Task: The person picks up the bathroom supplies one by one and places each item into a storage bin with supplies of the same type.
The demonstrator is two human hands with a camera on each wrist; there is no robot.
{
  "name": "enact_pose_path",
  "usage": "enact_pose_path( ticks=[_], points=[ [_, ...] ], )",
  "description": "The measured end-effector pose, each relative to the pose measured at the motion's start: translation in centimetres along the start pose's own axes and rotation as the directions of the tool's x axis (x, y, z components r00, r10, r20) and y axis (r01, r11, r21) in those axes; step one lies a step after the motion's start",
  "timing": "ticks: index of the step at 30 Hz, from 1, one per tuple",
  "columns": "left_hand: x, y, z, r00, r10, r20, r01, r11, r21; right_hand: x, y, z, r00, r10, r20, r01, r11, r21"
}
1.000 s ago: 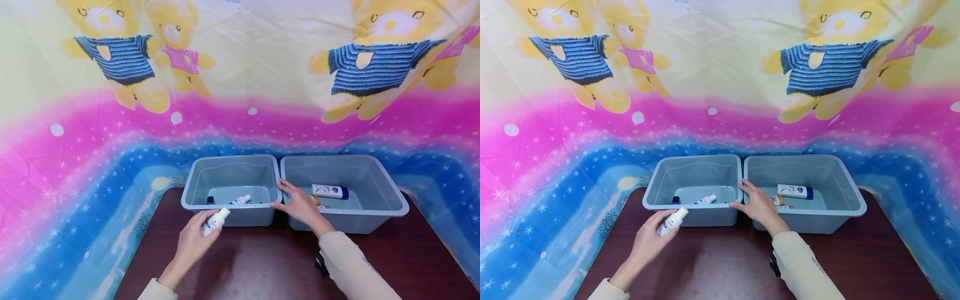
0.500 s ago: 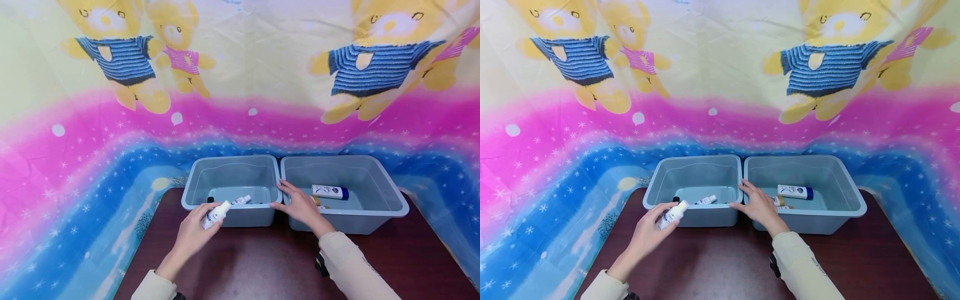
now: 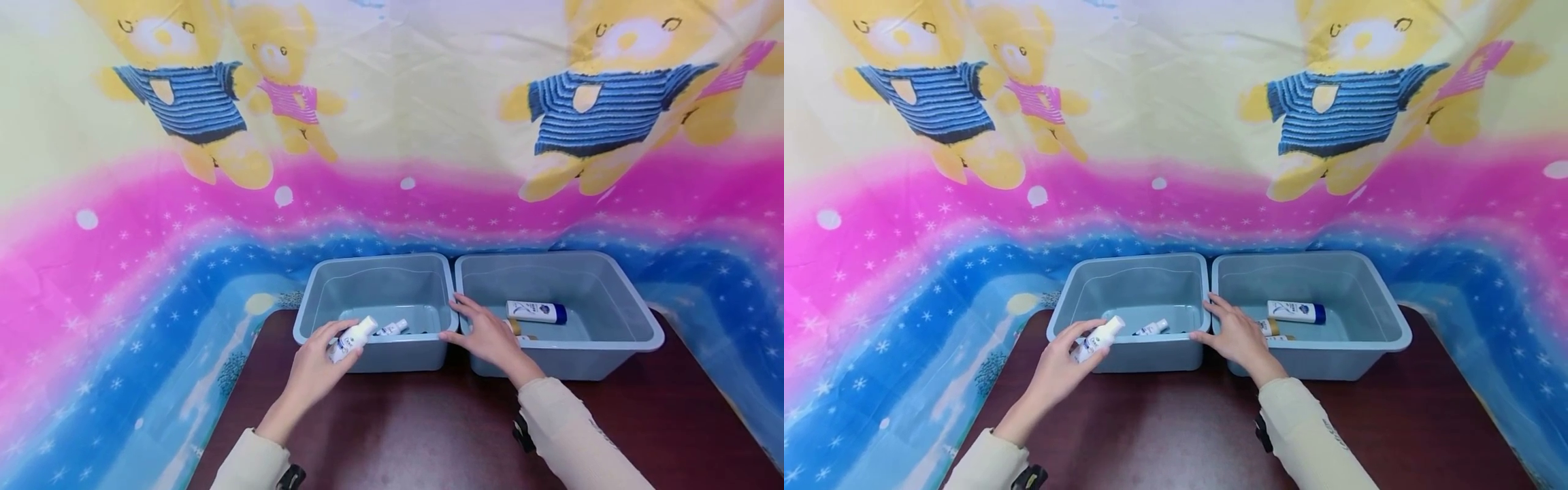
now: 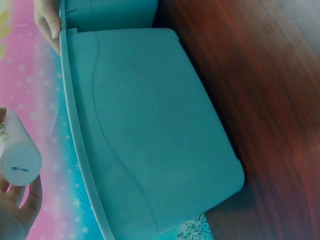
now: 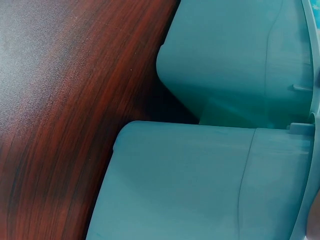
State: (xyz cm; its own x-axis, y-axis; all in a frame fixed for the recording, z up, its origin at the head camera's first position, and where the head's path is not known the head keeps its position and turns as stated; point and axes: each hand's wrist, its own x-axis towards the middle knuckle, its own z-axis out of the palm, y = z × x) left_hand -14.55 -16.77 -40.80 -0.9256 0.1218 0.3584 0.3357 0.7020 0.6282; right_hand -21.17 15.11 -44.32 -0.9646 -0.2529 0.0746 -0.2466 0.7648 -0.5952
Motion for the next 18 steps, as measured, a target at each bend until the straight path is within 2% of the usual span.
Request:
enact_pose_path(
  ticks=[8, 18],
  points=[
    [1.2, -0.3, 0.1, 1.0, -0.014, 0.026, 0.016, 0.998, -0.061, 0.0, -0.1, 0.3, 1.0, 0.025, 0.012, -0.025, 1.0, -0.003],
    [3.5, -1.2, 0.3, 0.999, -0.001, 0.041, 0.005, 0.995, -0.102, 0.1, 0.0, 0.3, 1.0, 0.03, 0.007, -0.03, 1.0, 0.0]
  ],
)
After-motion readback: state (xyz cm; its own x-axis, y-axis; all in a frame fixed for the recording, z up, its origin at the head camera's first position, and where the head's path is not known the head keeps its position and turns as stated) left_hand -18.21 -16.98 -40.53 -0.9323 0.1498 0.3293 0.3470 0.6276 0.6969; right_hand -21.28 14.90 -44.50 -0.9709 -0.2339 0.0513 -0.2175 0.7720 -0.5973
